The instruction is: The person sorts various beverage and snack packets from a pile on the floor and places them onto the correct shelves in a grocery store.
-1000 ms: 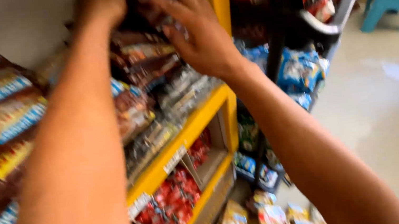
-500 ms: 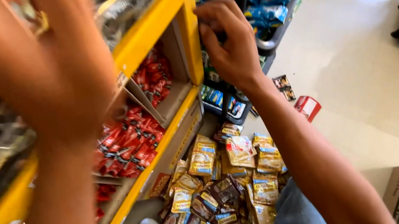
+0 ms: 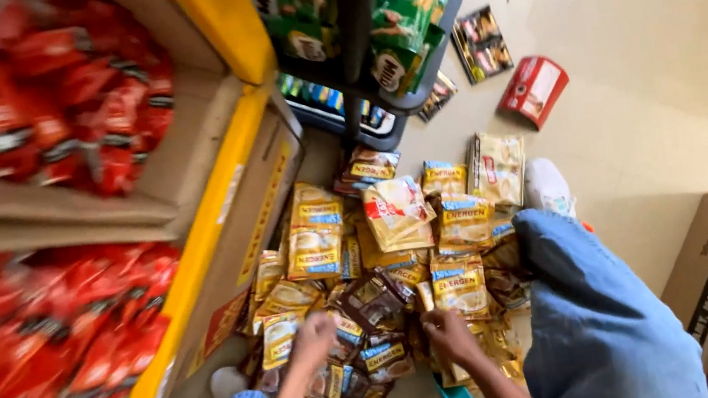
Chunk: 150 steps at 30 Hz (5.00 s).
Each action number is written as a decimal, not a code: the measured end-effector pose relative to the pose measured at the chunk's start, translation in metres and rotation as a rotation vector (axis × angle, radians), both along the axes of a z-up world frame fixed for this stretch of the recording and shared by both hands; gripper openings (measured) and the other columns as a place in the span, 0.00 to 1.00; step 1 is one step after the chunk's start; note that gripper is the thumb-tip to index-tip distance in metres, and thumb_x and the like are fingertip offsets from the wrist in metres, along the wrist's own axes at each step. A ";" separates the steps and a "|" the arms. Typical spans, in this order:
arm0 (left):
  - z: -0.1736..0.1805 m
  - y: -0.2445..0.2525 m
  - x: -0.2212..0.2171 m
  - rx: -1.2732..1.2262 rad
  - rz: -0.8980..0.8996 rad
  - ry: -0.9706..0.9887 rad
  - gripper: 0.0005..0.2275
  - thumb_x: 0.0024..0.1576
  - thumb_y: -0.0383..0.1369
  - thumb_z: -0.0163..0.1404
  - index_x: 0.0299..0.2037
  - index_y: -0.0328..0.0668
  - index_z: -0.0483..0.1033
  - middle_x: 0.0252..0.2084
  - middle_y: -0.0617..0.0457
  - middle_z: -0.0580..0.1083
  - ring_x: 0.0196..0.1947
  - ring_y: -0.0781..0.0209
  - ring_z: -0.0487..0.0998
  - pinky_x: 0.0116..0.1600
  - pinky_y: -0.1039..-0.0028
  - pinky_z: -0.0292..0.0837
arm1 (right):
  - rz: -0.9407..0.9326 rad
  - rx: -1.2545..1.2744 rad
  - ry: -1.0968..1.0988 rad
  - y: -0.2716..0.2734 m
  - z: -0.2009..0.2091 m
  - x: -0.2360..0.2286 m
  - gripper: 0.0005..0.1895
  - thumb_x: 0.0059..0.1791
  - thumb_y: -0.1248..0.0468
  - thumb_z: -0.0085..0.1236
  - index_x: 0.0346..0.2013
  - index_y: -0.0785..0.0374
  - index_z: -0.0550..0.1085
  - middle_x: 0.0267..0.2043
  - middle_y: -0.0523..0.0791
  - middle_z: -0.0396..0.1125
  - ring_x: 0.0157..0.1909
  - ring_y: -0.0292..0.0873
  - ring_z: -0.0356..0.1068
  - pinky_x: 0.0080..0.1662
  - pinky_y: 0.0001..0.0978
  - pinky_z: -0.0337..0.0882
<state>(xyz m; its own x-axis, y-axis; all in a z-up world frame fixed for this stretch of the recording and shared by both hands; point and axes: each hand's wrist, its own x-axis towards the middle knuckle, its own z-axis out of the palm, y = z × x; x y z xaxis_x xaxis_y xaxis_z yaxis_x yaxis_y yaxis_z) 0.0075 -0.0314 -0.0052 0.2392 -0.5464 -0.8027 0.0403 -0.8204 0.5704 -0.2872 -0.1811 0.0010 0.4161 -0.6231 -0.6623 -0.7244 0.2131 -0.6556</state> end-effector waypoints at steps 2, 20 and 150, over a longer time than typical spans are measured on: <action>-0.013 -0.074 0.020 -0.117 0.407 -0.113 0.14 0.58 0.41 0.56 0.41 0.36 0.81 0.31 0.55 0.79 0.32 0.63 0.78 0.37 0.72 0.72 | -0.123 0.116 0.029 0.009 0.004 -0.002 0.16 0.51 0.59 0.52 0.48 0.63 0.79 0.45 0.49 0.79 0.49 0.46 0.80 0.53 0.38 0.77; -0.081 -0.322 0.025 -0.164 0.733 -0.072 0.42 0.46 0.48 0.66 0.68 0.43 0.58 0.60 0.47 0.72 0.57 0.54 0.72 0.61 0.63 0.67 | -0.244 0.205 -0.010 -0.016 0.060 0.034 0.15 0.52 0.59 0.54 0.49 0.64 0.77 0.40 0.46 0.78 0.40 0.39 0.75 0.46 0.34 0.75; 0.531 -0.004 -0.087 -0.957 0.713 0.294 0.19 0.59 0.33 0.53 0.59 0.32 0.72 0.52 0.47 0.79 0.49 0.59 0.81 0.55 0.66 0.77 | -0.132 0.592 -0.925 0.042 0.470 0.022 0.41 0.42 0.59 0.63 0.68 0.64 0.60 0.62 0.50 0.68 0.59 0.48 0.70 0.59 0.48 0.69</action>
